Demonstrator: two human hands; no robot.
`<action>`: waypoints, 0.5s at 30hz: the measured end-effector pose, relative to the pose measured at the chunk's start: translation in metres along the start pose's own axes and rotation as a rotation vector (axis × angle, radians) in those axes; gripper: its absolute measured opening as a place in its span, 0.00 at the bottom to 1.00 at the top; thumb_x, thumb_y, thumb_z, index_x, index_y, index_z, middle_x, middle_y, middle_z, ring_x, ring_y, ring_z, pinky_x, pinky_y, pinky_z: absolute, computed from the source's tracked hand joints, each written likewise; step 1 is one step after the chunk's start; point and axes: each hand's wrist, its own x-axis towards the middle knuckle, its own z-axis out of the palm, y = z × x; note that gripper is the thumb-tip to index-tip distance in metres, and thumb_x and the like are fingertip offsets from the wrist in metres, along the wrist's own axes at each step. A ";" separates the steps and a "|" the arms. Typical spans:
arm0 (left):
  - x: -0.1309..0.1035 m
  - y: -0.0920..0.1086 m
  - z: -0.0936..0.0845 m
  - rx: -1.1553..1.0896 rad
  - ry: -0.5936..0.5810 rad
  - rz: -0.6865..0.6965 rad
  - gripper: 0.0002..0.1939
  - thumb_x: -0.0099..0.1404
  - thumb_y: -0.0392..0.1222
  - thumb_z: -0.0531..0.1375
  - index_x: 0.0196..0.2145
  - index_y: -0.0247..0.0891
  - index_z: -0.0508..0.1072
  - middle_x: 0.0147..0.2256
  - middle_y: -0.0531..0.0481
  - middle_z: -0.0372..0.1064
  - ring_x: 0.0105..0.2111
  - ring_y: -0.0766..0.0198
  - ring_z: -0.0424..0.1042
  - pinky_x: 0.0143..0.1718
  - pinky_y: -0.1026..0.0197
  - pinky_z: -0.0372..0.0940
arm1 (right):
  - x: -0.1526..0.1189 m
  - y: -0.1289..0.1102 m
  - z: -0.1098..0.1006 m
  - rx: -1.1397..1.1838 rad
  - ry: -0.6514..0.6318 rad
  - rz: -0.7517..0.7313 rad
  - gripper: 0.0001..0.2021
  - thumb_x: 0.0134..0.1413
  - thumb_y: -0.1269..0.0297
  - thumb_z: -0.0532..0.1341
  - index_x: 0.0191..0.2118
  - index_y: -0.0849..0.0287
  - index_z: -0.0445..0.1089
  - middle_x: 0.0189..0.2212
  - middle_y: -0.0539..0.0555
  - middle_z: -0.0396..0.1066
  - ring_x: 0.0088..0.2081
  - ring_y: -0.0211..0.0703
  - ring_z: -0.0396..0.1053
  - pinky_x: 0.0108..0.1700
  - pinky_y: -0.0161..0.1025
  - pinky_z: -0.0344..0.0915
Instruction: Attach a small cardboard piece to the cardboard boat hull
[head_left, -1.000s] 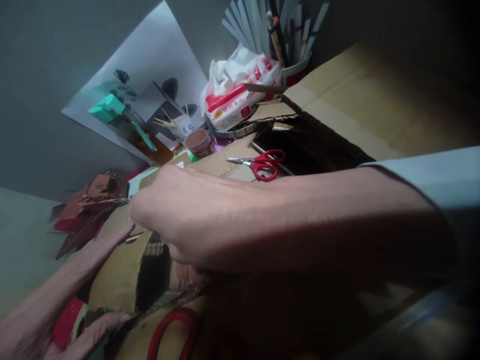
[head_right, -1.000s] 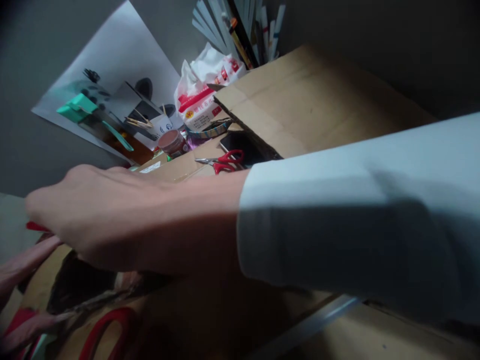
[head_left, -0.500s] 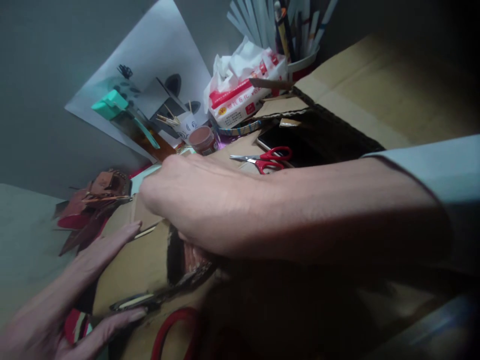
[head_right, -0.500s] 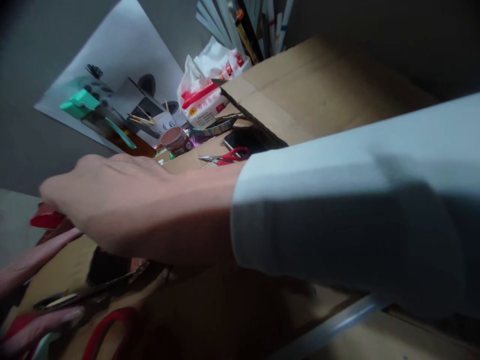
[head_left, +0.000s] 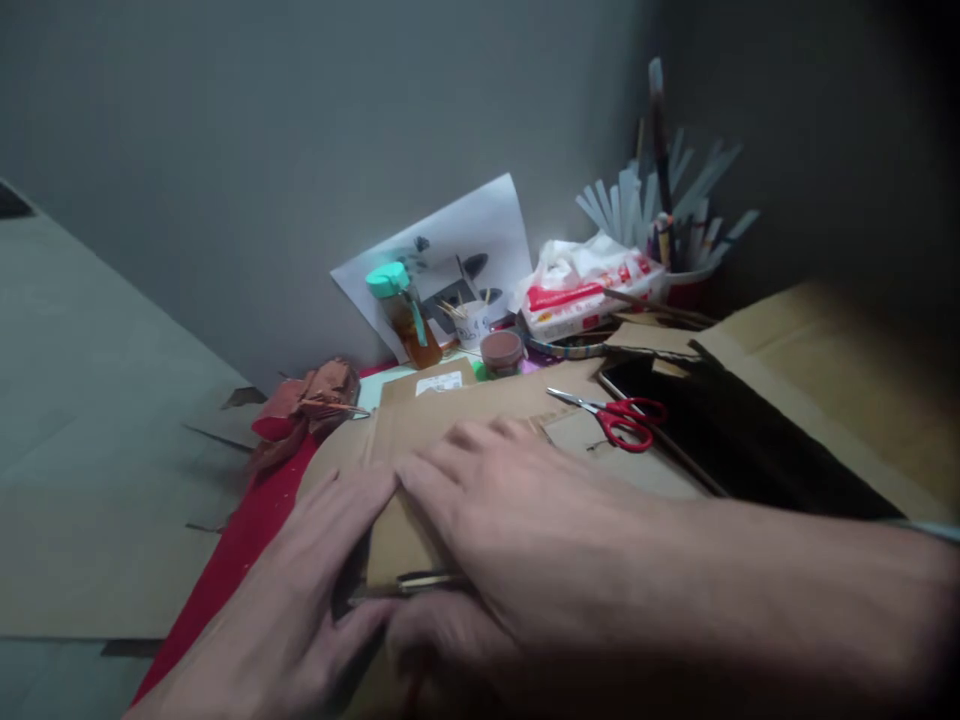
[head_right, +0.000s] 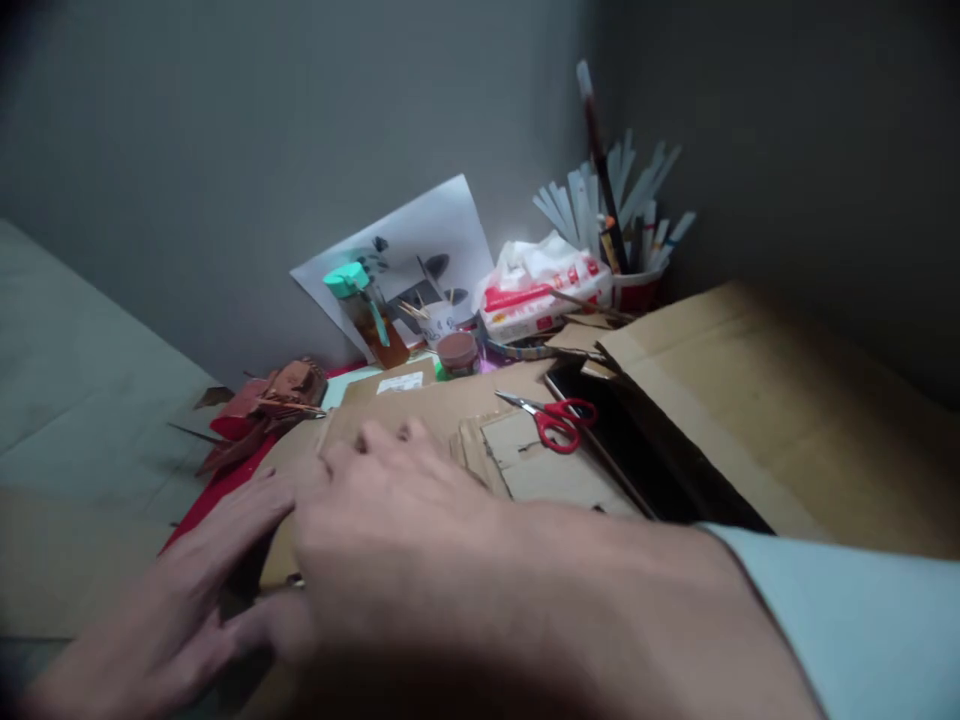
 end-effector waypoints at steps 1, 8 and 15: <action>0.000 0.000 -0.001 -0.020 -0.003 -0.011 0.38 0.70 0.61 0.55 0.71 0.61 0.42 0.69 0.49 0.60 0.67 0.52 0.61 0.64 0.47 0.61 | 0.000 -0.003 0.006 -0.029 -0.021 -0.004 0.24 0.61 0.51 0.65 0.52 0.67 0.73 0.42 0.62 0.77 0.40 0.59 0.71 0.42 0.56 0.70; -0.020 -0.012 -0.002 -0.226 -0.032 -0.312 0.54 0.61 0.51 0.70 0.70 0.69 0.37 0.75 0.53 0.47 0.72 0.54 0.49 0.69 0.37 0.47 | -0.005 0.003 0.031 -0.081 0.002 0.024 0.20 0.66 0.64 0.59 0.60 0.66 0.68 0.51 0.64 0.73 0.48 0.61 0.69 0.50 0.63 0.69; -0.027 -0.013 0.017 -0.252 0.003 -0.334 0.41 0.65 0.44 0.62 0.71 0.46 0.50 0.71 0.38 0.56 0.70 0.49 0.56 0.68 0.37 0.52 | -0.012 -0.003 0.019 -0.115 -0.040 0.012 0.27 0.67 0.63 0.58 0.67 0.70 0.63 0.63 0.71 0.67 0.59 0.70 0.68 0.56 0.69 0.69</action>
